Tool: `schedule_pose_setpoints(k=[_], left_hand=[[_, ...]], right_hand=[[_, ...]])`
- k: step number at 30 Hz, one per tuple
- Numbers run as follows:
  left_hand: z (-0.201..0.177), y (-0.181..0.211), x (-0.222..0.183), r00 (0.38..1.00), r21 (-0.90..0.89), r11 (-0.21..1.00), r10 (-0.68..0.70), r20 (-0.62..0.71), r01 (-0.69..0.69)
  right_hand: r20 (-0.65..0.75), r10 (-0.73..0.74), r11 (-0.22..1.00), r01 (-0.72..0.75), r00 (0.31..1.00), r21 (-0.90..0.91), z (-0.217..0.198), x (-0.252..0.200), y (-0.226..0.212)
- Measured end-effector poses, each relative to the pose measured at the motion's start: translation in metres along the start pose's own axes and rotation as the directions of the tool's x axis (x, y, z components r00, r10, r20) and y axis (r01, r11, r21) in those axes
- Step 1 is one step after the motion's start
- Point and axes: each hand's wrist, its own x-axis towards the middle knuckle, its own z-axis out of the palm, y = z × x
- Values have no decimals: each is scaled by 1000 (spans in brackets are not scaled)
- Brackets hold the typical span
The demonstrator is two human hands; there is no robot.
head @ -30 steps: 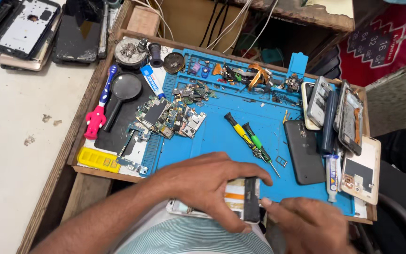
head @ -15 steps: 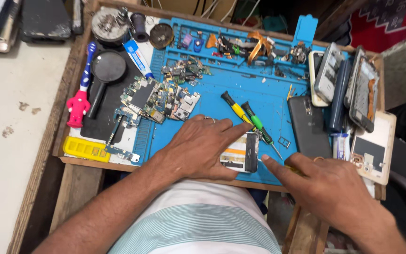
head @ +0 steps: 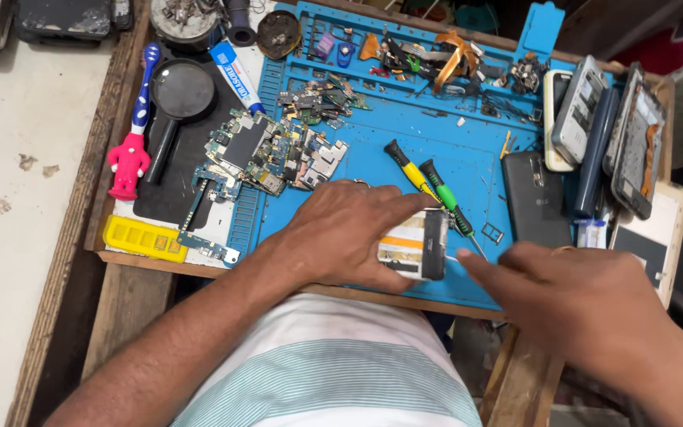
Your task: The person uses a yellow-handled screwdriver to unscrew and pry open a white smartphone chassis on a blue workbench. They remove a small internal component, then reposition the device and continue prying at the edges with the screwdriver.
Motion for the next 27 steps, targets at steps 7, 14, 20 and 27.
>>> schedule_pose_setpoints(k=[7, 14, 20, 27], left_hand=[[0, -4, -7, 989, -118, 986, 130, 72, -121], [-8, 9, -4, 986, 57, 998, 0, 164, -10], [-8, 6, -3, 987, 76, 997, -8, 159, -4], [-6, 3, -3, 986, 126, 992, -24, 165, 3]], right_hand=[[-293, 68, 648, 181, 954, 740, 62, 6, 18], [-206, 151, 896, -46, 967, 442, 44, -5, 0], [-232, 259, 846, -105, 938, 522, 41, 6, -27], [-247, 41, 999, -48, 968, -21, 29, -3, -31]])
